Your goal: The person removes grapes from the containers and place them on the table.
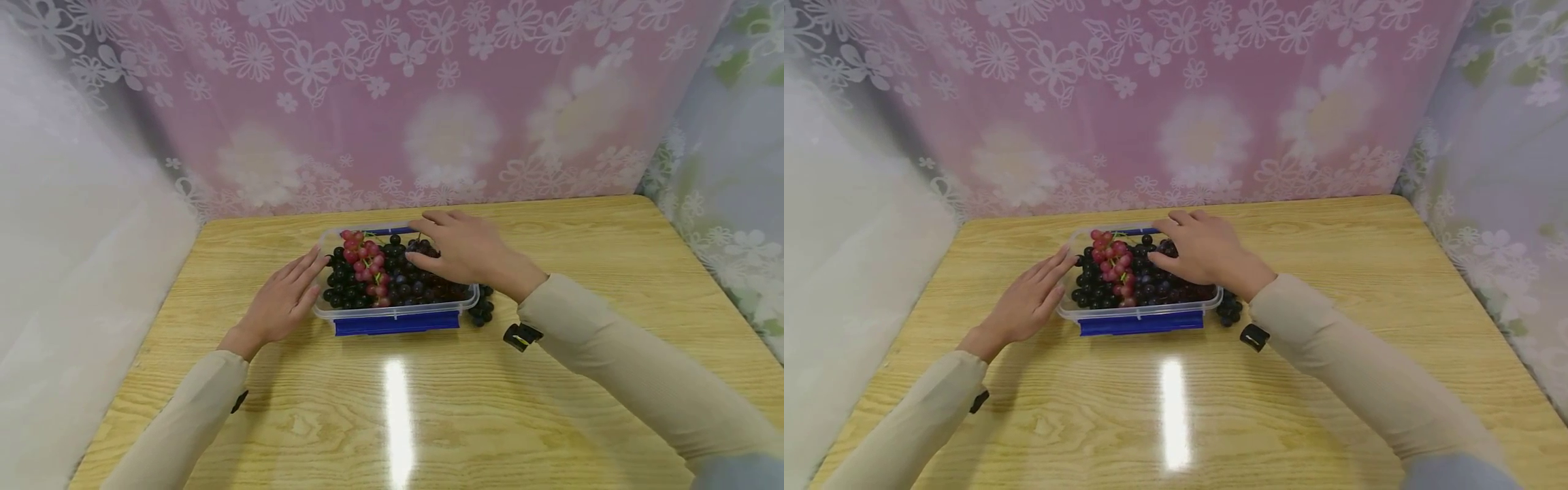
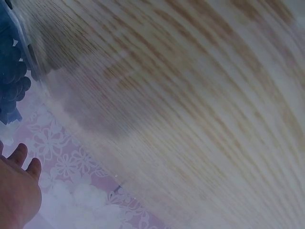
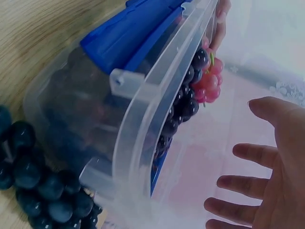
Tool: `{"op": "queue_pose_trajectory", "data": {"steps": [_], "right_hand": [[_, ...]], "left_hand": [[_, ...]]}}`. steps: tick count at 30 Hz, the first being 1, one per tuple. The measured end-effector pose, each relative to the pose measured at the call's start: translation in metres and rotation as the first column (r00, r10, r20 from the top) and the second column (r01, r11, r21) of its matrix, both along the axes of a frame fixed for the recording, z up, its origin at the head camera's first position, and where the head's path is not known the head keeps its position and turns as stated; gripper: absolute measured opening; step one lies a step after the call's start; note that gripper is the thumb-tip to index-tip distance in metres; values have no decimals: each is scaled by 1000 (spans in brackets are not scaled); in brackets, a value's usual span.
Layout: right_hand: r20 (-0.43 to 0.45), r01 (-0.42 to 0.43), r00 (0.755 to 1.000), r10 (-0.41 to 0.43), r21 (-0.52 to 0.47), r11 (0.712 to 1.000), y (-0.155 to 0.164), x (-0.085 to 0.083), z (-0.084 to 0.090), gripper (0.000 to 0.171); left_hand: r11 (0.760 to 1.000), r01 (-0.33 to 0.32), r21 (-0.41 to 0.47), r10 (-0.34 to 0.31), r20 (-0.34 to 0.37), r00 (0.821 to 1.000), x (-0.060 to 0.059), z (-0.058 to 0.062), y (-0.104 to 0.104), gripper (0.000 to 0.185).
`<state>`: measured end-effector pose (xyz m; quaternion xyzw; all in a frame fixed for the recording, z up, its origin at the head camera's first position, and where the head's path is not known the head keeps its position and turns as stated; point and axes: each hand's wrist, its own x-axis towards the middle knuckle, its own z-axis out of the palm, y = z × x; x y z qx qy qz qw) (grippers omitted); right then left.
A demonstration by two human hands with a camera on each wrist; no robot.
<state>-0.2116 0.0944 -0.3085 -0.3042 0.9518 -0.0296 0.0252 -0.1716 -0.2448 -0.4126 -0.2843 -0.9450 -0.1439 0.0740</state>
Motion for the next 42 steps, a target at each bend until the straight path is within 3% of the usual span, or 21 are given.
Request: {"op": "queue_pose_trajectory", "data": {"steps": [18,26,42], "right_hand": [[-2,-83,997,83,83,993,-39,2,-8,68],[52,-112,993,110,45,993,-50,1,-12,68],[-109,-171,977,182,100,980,-72,5,-23,61]], "left_hand": [[1000,-4,-5,4,3,1000,0,-2,2,54],[1000,-6,2,6,5,1000,-1,-1,1,54],[1000,-18,2,18,19,1000,0,0,1,56]]}}
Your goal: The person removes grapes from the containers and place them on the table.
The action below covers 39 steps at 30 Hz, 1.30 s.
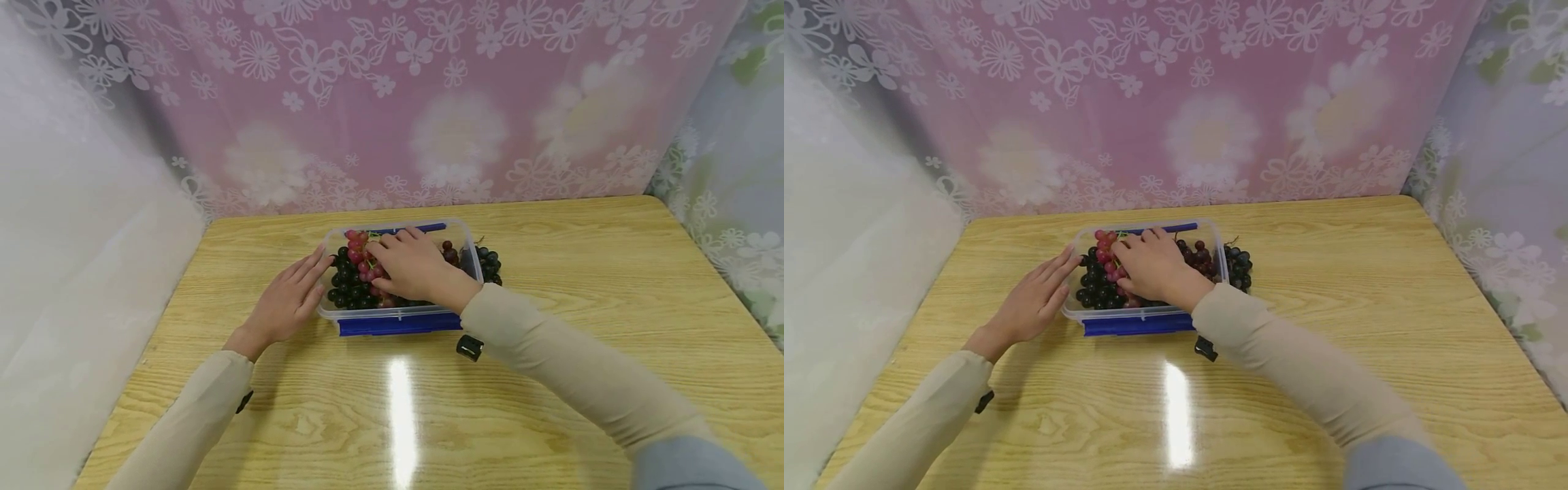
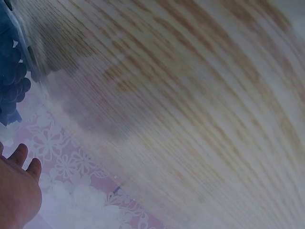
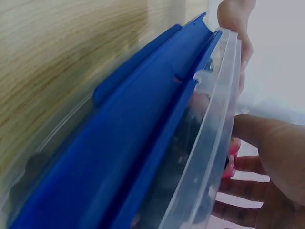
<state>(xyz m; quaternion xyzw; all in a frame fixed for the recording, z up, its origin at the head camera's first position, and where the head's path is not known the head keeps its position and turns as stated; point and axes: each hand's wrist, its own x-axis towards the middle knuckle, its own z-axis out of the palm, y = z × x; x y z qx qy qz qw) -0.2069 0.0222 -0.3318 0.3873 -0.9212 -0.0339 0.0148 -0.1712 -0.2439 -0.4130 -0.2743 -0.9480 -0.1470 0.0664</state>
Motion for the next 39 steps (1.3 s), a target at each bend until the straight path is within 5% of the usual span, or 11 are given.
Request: {"op": "queue_pose_trajectory", "data": {"steps": [13,23,29,39], "right_hand": [[-33,46,998,-48,-50,998,-6,1,-8,63],[169,112,981,-98,-80,990,-9,-10,-5,58],[241,65,970,-36,-114,991,-2,-18,-3,37],[235,37,972,17,-226,973,5,-21,-4,37]], "left_hand": [[1000,7,4,-7,-11,1000,1,0,0,56],[1000,2,10,-2,2,1000,0,-2,1,56],[1000,3,3,-3,2,1000,0,-2,2,54],[1000,8,16,-7,-14,1000,0,-2,1,58]]}}
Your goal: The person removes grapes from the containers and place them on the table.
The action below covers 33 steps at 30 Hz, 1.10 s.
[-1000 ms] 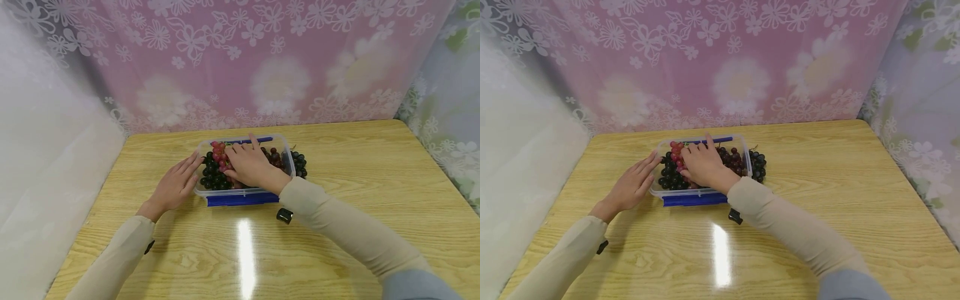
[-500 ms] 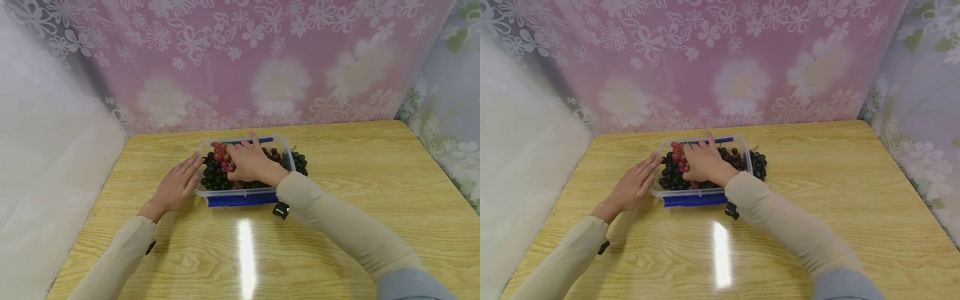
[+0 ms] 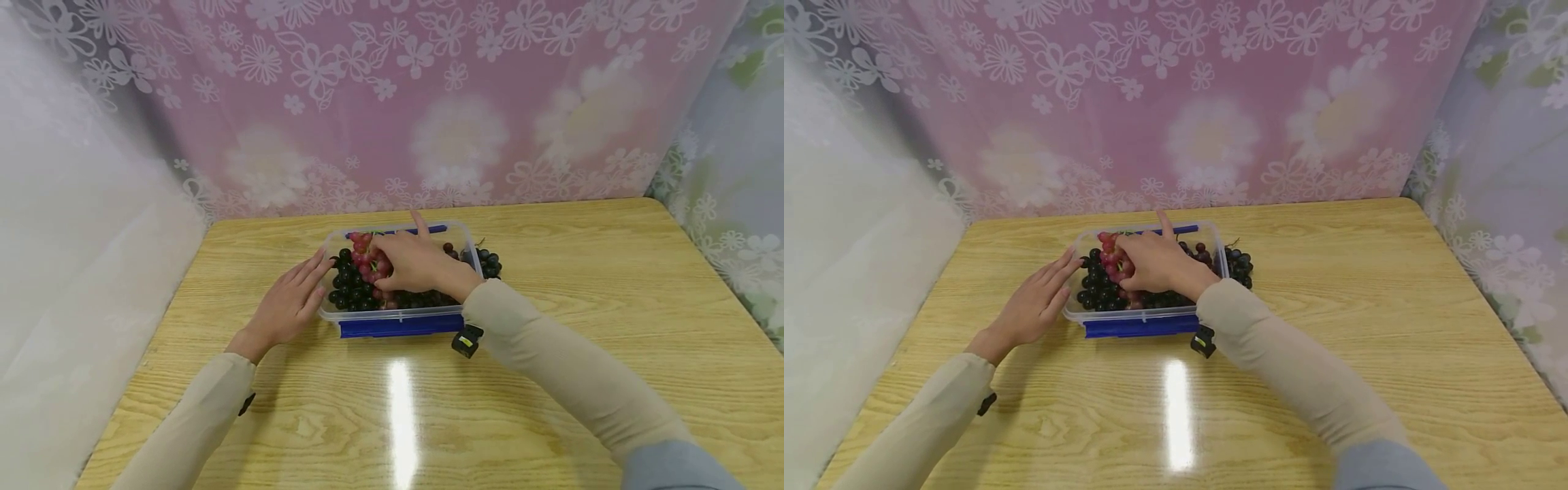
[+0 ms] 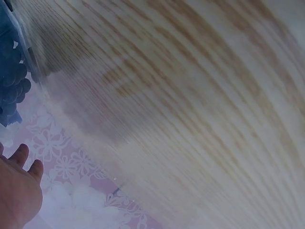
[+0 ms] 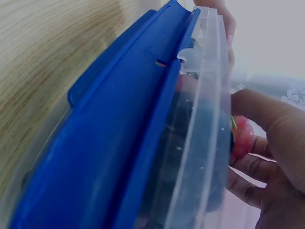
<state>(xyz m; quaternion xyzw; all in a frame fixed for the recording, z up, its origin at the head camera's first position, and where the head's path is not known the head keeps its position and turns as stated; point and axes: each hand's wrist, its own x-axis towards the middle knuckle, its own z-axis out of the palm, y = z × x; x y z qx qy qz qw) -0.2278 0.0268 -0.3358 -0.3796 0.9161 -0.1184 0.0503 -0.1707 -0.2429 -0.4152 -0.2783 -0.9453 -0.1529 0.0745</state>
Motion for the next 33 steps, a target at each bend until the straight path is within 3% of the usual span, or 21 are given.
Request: {"op": "queue_pose_trajectory", "data": {"steps": [11,21,33], "right_hand": [[141,48,990,-28,-140,989,27,-6,18,41],[141,110,987,-81,-215,970,58,-10,41,43],[165,173,977,-133,-256,951,122,-15,44,39]], "left_hand": [[1000,2,2,-2,-11,1000,-2,-1,3,56],[1000,-2,-5,2,4,1000,-1,-1,2,55],[1000,-10,-8,11,16,1000,1,-1,2,57]]}}
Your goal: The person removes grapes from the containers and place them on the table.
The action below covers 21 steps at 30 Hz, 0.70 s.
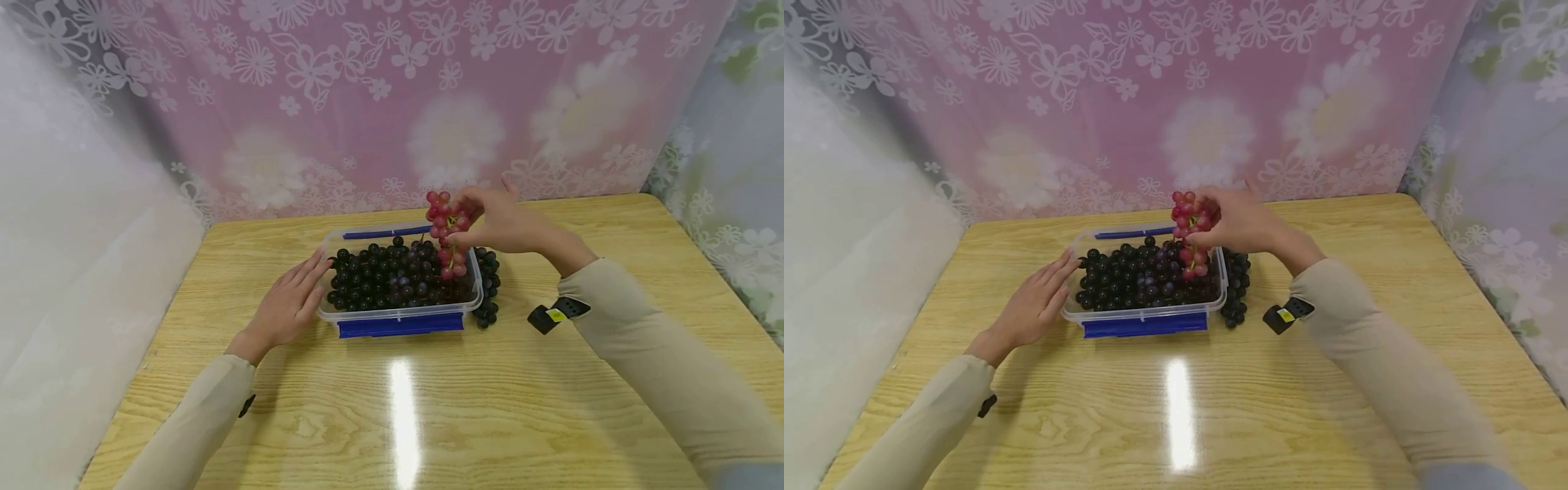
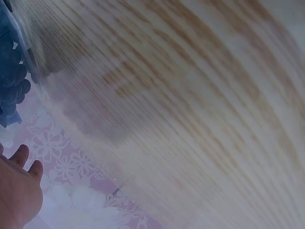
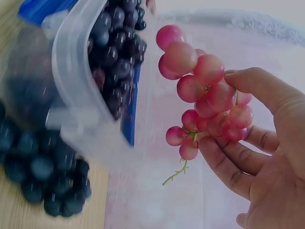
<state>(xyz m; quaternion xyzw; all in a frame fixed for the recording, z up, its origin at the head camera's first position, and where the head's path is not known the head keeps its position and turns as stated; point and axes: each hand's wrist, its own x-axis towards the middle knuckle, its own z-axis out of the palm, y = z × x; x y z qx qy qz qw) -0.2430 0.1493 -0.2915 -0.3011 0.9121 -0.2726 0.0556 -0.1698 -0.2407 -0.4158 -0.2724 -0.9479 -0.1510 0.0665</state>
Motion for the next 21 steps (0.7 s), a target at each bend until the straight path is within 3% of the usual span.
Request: {"op": "queue_pose_trajectory", "data": {"steps": [9,21], "right_hand": [[-2,90,996,-90,59,994,51,5,0,50],[5,138,990,-139,77,987,93,12,-26,47]], "left_hand": [[1000,4,-1,-4,-6,1000,1,1,1,55],[1000,-1,-24,1,-2,1000,1,1,1,57]]}}
